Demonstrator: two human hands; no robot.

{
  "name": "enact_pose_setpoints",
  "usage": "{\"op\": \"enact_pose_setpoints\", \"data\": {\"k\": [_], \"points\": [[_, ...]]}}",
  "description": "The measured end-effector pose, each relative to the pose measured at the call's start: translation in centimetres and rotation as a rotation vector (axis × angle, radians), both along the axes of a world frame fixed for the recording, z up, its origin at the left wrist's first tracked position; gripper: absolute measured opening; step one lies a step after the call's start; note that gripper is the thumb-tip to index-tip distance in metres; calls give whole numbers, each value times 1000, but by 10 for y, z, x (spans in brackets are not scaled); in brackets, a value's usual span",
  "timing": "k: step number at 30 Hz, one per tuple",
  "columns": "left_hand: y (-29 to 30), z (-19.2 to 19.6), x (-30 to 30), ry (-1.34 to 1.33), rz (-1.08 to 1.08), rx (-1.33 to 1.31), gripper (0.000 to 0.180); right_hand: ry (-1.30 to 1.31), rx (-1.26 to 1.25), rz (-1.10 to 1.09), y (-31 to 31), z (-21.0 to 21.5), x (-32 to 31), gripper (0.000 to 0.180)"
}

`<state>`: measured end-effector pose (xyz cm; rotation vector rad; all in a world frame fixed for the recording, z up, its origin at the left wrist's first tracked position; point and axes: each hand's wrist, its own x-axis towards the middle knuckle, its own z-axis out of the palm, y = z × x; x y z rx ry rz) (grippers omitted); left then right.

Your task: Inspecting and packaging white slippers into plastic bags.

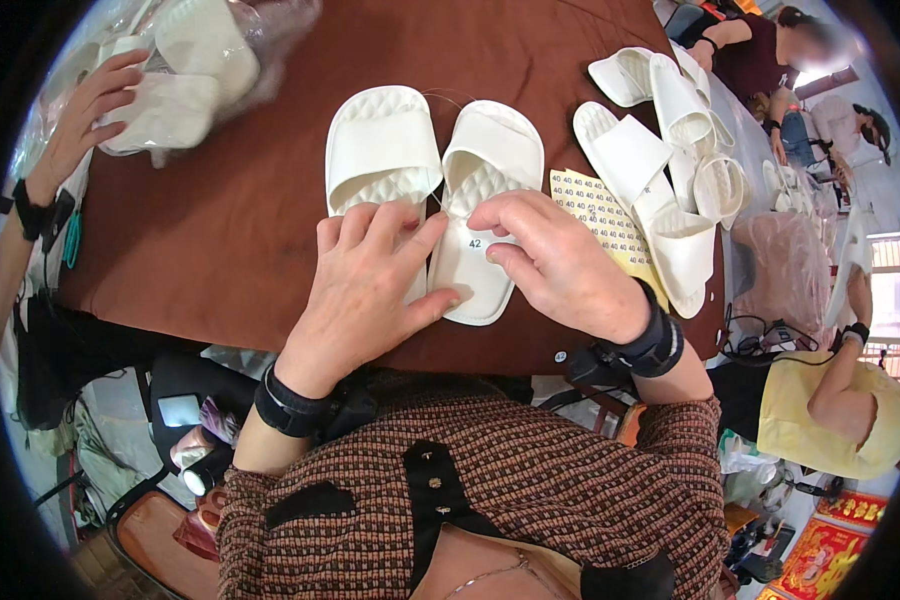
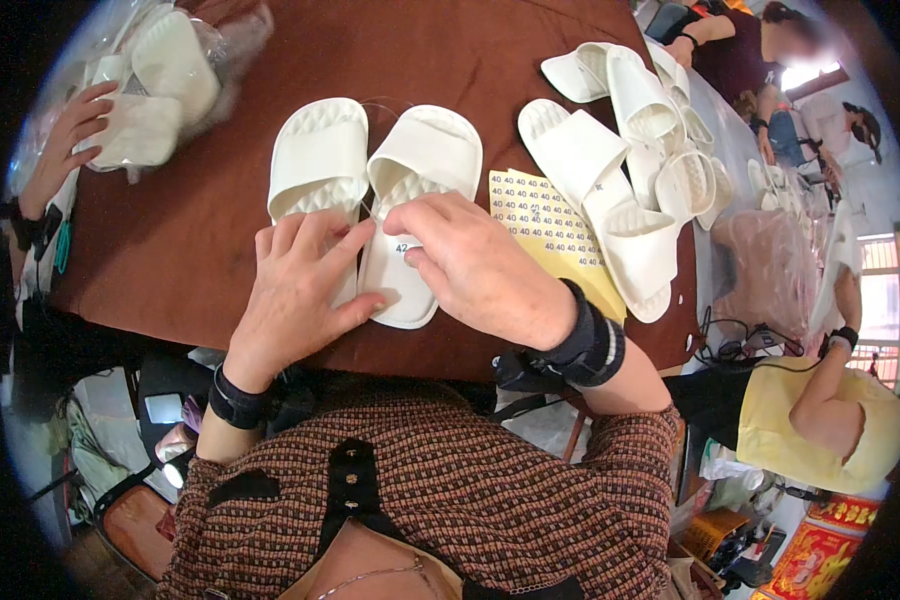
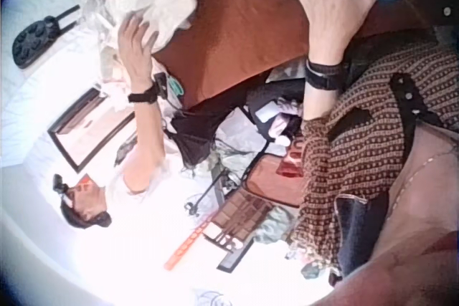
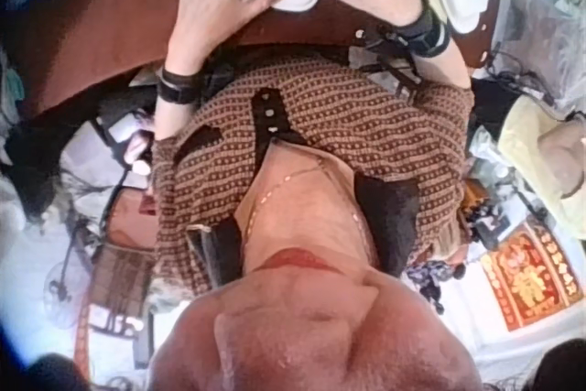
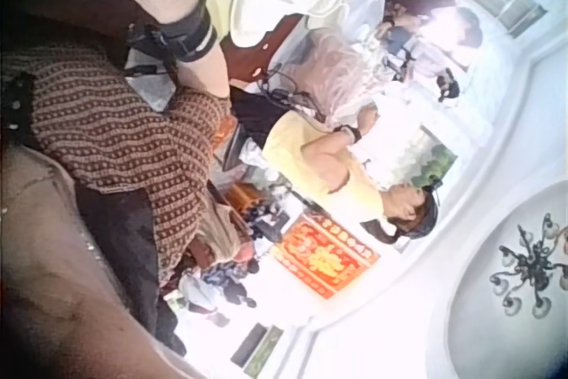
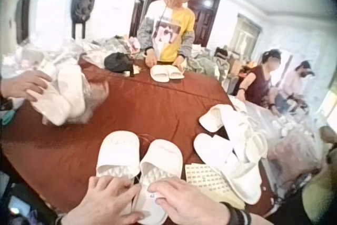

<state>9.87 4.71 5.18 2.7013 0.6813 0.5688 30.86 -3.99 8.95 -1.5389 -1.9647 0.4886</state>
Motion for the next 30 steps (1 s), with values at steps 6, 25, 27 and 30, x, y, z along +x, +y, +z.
{"op": "enact_pose_setpoints", "data": {"k": [6, 25, 27, 30], "points": [[4, -1, 0, 15, -4, -25, 64, -80, 125, -53, 2, -26, -10, 28], [1, -3, 0, 20, 12, -38, 64, 56, 61, -112, 2, -37, -10, 23], [0, -2, 0, 14, 10, -41, 64, 75, 52, -123, 2, -38, -10, 23], [1, -3, 0, 11, 7, -56, 64, 66, 69, -124, 2, -39, -10, 22]]}}
